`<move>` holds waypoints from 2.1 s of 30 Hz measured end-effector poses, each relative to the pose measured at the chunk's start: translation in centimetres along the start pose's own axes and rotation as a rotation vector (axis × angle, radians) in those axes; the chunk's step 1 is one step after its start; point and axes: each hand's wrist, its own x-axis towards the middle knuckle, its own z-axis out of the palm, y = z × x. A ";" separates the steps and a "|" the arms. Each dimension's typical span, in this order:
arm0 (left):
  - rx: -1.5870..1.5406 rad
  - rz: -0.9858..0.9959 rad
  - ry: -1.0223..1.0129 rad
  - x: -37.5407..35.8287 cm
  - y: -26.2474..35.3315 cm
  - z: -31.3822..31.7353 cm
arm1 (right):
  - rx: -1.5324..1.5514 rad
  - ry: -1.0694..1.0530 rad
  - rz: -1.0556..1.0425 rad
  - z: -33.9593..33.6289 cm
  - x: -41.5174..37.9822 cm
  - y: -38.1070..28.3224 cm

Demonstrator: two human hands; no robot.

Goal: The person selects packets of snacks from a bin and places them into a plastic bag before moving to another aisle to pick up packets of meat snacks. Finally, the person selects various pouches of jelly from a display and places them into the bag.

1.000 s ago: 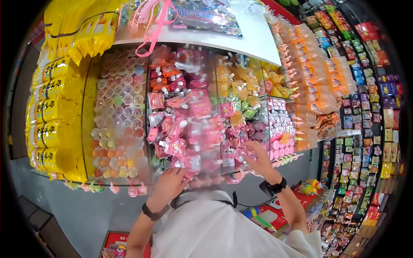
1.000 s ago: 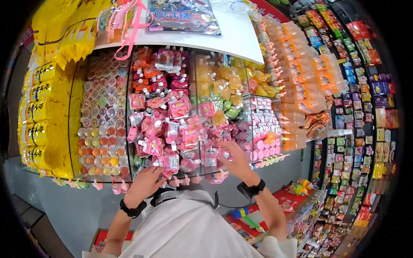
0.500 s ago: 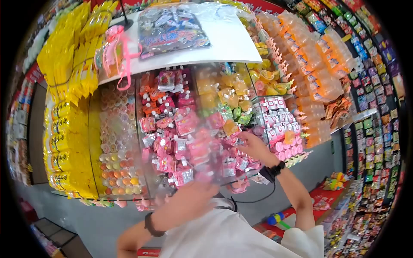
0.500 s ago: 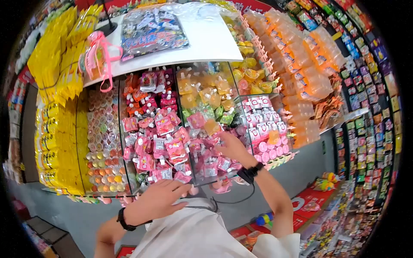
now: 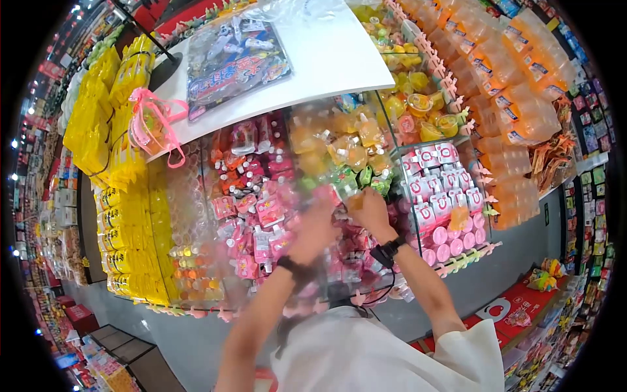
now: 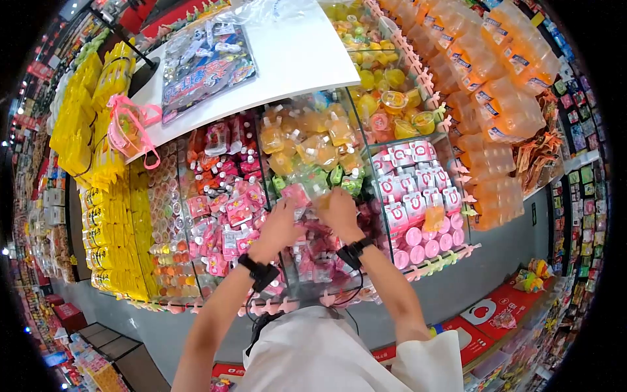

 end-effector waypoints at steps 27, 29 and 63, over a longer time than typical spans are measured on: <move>-1.187 0.018 -0.149 -6.2 1.3 -0.8 | 1.129 0.026 0.063 -5.5 -13.6 -8.4; -1.130 0.066 -0.149 -8.6 1.5 -1.9 | 1.074 0.057 0.042 -6.0 -15.7 -10.8; -1.133 0.114 -0.317 -21.5 1.1 -7.9 | 1.032 0.012 -0.021 -3.9 -26.2 -19.9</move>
